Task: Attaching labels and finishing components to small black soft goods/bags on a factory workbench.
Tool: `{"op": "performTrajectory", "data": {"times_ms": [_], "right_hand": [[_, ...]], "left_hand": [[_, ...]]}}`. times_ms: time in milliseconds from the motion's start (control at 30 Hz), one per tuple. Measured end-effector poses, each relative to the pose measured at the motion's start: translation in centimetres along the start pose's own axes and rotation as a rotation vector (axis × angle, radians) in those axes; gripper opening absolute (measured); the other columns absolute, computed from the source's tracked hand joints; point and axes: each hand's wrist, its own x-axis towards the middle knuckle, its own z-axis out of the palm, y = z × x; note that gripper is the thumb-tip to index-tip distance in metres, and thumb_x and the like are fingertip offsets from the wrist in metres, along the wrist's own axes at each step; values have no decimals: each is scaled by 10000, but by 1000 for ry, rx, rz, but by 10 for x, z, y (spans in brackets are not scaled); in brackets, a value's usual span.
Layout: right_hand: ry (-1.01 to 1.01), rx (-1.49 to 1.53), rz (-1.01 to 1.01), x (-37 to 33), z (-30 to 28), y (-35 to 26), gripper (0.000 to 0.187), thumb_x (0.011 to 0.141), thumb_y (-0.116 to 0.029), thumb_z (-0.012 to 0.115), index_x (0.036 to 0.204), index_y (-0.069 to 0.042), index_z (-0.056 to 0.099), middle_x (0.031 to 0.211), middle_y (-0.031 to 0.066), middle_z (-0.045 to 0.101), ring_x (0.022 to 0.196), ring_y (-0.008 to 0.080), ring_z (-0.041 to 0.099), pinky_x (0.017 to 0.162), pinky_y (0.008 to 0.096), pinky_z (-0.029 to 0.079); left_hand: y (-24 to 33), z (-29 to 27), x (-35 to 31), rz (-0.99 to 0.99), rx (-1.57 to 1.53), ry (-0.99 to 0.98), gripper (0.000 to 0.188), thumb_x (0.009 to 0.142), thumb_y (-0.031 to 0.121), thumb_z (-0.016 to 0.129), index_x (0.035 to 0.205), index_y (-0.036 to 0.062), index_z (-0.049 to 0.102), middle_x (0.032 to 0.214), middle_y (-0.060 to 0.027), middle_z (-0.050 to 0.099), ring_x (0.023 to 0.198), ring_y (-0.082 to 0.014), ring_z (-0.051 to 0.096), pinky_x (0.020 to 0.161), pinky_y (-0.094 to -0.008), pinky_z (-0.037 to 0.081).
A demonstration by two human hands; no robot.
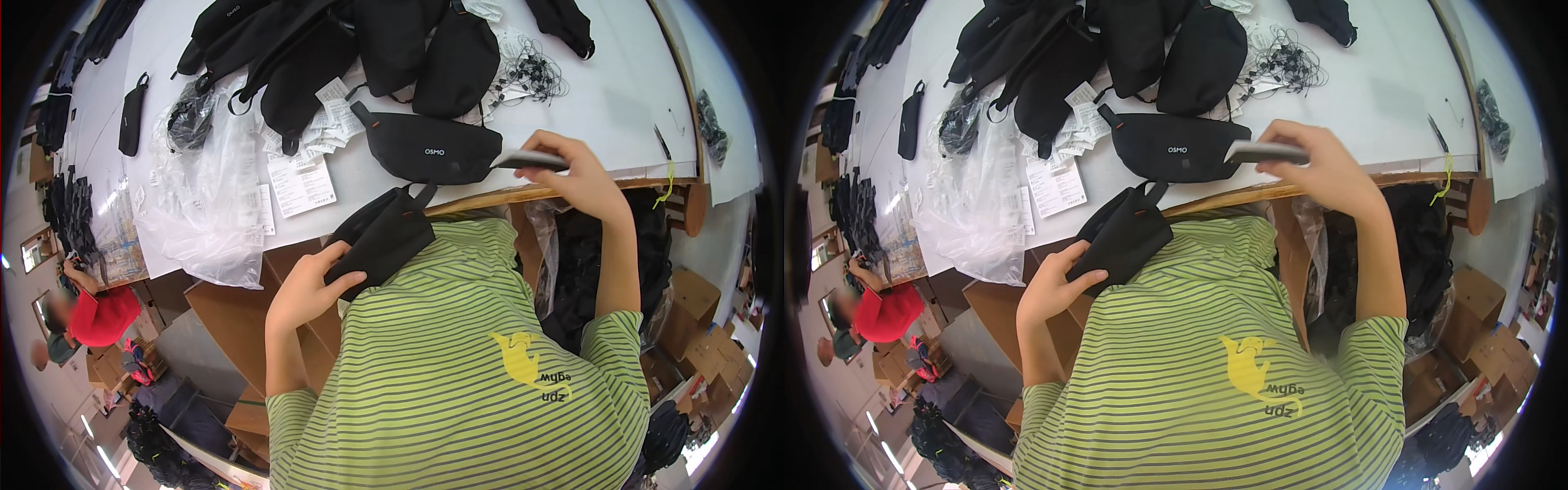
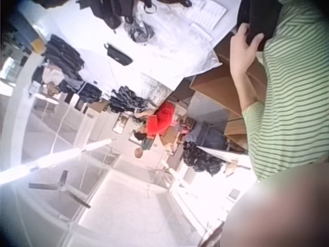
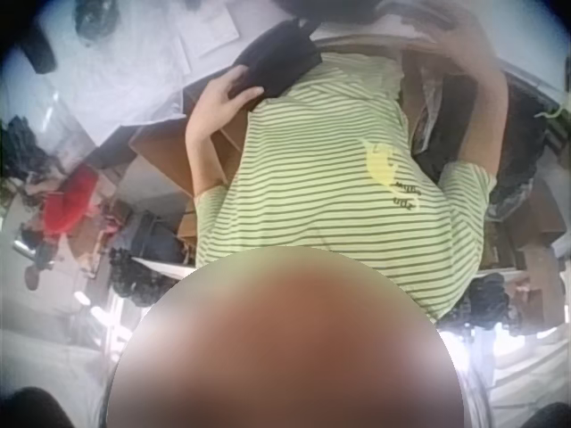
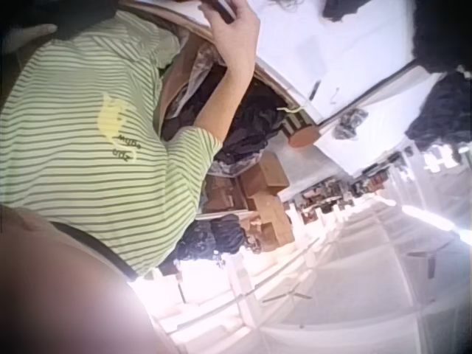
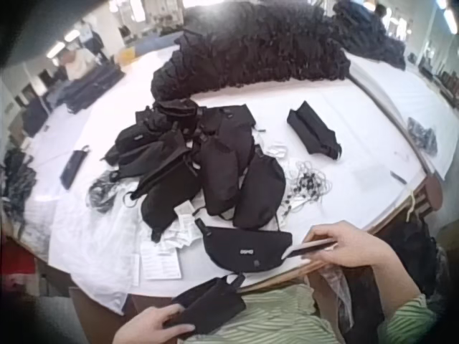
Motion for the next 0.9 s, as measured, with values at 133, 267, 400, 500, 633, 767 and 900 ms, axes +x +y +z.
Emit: {"op": "performTrajectory", "data": {"times_ms": [133, 267, 400, 500, 633, 767, 900], "right_hand": [[307, 222, -63, 2, -8, 6, 151, 779, -42, 684, 910, 16, 636, 780, 41, 642, 678, 100, 573, 657, 235, 460], [661, 1087, -301, 36, 34, 38, 117, 846, -147, 691, 913, -58, 655, 847, 44, 679, 682, 126, 604, 635, 260, 469], [249, 1885, -45, 66, 88, 20, 347, 914, -389, 561, 950, -46, 602, 814, 70, 610, 697, 183, 556, 694, 319, 465], [42, 1974, 27, 71, 104, 7, 355, 922, -378, 538, 937, -27, 594, 723, 37, 526, 635, 137, 470, 574, 259, 394], [-164, 2040, -100, 70, 102, -8, 350, 930, -368, 514, 876, -29, 580, 670, 23, 450, 595, 121, 405, 526, 250, 346], [-127, 1912, -145, 67, 94, -23, 338, 947, -352, 469, 821, -45, 533, 642, 20, 393, 573, 126, 362, 515, 256, 336], [-159, 1862, -144, 64, 91, -26, 346, 961, -354, 425, 808, -56, 509, 641, 27, 392, 573, 130, 365, 513, 256, 332]], "left_hand": [[11, -3, 4, 24, 130, 38, 275, 834, 207, 679, 1002, 18, 571, 746, -141, 646, 591, -259, 565, 586, -311, 436], [28, 10, 15, 209, 79, 191, 268, 834, 227, 685, 988, 28, 590, 721, -145, 632, 523, -238, 544, 538, -293, 427], [43, 8, 15, 156, 106, 137, 288, 823, 242, 700, 995, 35, 597, 705, -139, 626, 488, -226, 529, 517, -284, 423], [45, 8, 11, 183, 175, 91, 297, 814, 245, 710, 1002, 42, 602, 704, -131, 626, 488, -226, 529, 523, -283, 426], [52, 11, 7, 107, 181, 68, 259, 789, 152, 723, 968, 0, 615, 736, -93, 665, 628, -144, 617, 611, -242, 449], [49, 15, 5, 154, 168, 108, 256, 789, 149, 720, 964, -5, 612, 747, -98, 668, 637, -151, 623, 618, -240, 452], [49, 15, 5, 149, 165, 98, 260, 789, 152, 720, 963, -6, 609, 742, -100, 664, 635, -156, 619, 617, -242, 452]]}}
